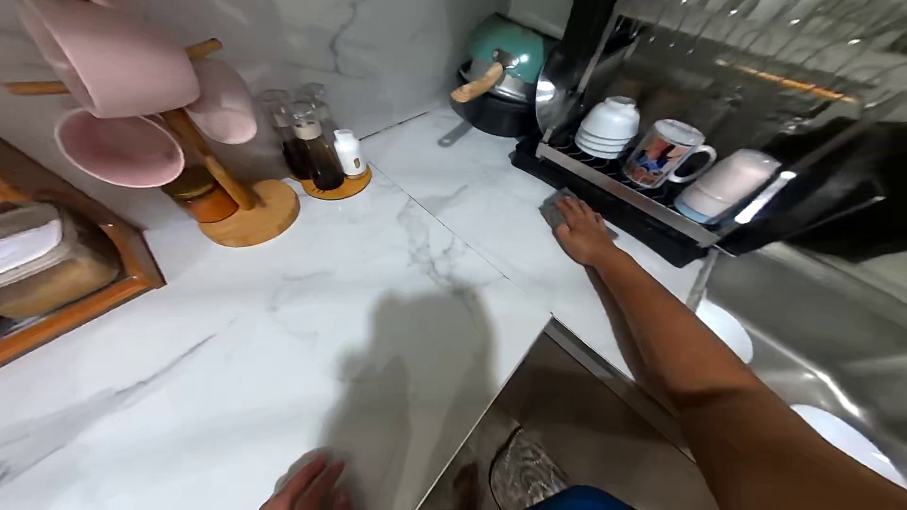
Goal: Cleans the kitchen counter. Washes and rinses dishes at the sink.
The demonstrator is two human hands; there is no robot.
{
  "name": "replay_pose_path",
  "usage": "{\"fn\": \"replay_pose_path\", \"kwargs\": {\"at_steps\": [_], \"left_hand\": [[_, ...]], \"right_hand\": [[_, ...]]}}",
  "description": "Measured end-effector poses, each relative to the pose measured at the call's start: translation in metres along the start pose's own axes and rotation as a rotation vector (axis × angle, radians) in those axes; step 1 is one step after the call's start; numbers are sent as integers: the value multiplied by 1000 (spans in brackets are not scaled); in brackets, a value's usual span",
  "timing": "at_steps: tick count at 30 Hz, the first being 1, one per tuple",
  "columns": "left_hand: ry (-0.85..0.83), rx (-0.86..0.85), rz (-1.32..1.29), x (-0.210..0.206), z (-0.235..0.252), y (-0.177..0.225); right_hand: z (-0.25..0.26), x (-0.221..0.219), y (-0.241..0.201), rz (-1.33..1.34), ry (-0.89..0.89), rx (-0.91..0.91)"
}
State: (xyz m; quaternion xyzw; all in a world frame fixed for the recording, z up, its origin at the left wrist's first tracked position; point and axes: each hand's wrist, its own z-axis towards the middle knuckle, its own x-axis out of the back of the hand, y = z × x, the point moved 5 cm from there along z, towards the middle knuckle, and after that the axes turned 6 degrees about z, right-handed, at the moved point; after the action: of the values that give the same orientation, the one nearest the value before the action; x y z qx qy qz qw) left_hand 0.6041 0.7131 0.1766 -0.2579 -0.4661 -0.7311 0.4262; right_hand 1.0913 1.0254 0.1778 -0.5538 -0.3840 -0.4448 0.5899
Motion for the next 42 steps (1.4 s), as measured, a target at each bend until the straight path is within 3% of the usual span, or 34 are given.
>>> {"fn": "replay_pose_path", "kwargs": {"at_steps": [4, 6, 9, 11, 14, 16, 18, 20, 22, 26, 29, 32, 36, 39, 42], "left_hand": [[48, -67, -61, 1, 1, 5], [86, -139, -108, 2, 1, 9], [87, -245, -199, 4, 8, 32], [70, -309, -242, 1, 18, 63], [3, -395, -329, -17, 34, 114], [-35, -463, -366, -34, 41, 144], [-62, -541, -400, -51, 43, 167], [-103, -597, -424, -62, 41, 185], [-129, -639, -440, -69, 43, 199], [-183, -777, -534, -93, 52, 239], [-264, -936, -620, -116, 51, 288], [-330, -1059, -698, -138, 37, 339], [-392, -1128, -693, -161, 12, 400], [-473, -1156, -580, -182, 3, 449], [-545, -1160, -505, -209, -4, 516]], "right_hand": [[-122, 32, 62, 15, -1, -161], [-167, 54, 66, -21, 43, -233], [-189, 91, 24, -39, -27, -353], [-189, 90, -23, 2, -21, -205], [-185, 30, -89, 121, -228, -14], [-170, -1, -87, 169, -268, 14], [-154, 2, -50, 180, -154, -29], [-153, 14, 13, 166, -14, -202], [-173, 30, 50, 137, 24, -397], [-255, 30, 18, 169, 65, -363], [-304, 38, 42, 197, 3, -312], [-390, 62, 113, 204, 112, -412], [-561, 102, 214, 100, 301, -561], [-664, 140, 275, 61, 214, -746], [-718, 190, 298, -38, 86, -822]]}}
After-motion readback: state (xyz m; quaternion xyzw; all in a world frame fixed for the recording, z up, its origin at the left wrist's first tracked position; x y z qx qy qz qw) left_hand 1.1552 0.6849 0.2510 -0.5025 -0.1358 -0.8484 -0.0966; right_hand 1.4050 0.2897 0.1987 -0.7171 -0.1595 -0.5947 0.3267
